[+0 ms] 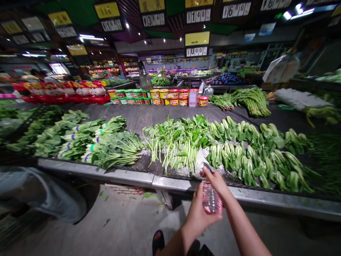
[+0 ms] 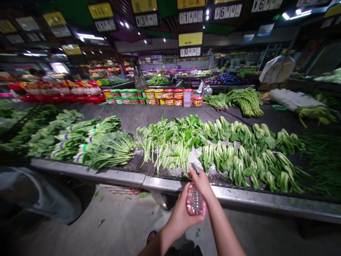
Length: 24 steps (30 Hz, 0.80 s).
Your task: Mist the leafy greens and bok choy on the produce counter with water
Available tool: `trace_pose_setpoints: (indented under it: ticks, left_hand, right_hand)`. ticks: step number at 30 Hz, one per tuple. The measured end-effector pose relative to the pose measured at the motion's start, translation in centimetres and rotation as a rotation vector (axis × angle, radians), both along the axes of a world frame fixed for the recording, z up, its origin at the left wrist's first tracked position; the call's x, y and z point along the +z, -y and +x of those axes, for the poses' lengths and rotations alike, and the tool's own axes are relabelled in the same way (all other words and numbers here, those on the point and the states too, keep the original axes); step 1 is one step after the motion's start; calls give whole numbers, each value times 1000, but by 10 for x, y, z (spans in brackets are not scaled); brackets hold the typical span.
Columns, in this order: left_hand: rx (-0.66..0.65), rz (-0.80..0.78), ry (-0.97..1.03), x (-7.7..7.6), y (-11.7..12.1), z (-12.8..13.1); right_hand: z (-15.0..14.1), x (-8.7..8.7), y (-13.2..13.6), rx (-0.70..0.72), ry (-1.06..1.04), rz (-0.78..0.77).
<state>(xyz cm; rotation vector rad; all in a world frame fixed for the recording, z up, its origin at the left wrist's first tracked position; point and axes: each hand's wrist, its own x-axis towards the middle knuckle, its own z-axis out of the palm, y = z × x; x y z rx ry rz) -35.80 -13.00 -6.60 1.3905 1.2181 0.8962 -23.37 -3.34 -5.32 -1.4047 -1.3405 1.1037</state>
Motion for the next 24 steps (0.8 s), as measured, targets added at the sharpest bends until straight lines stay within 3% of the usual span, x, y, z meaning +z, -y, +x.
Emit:
trace_pose_setpoints:
  ticks: [10, 15, 24]
  left_hand:
    - [-22, 29, -34, 17, -9, -26]
    - [-16, 9, -45, 14, -10, -40]
    - [-34, 27, 51, -1, -12, -52]
  right_hand:
    - [-25, 22, 1, 19, -176, -16]
    - [-41, 21, -2, -4, -29, 48]
    - [-56, 23, -4, 3, 83, 15]
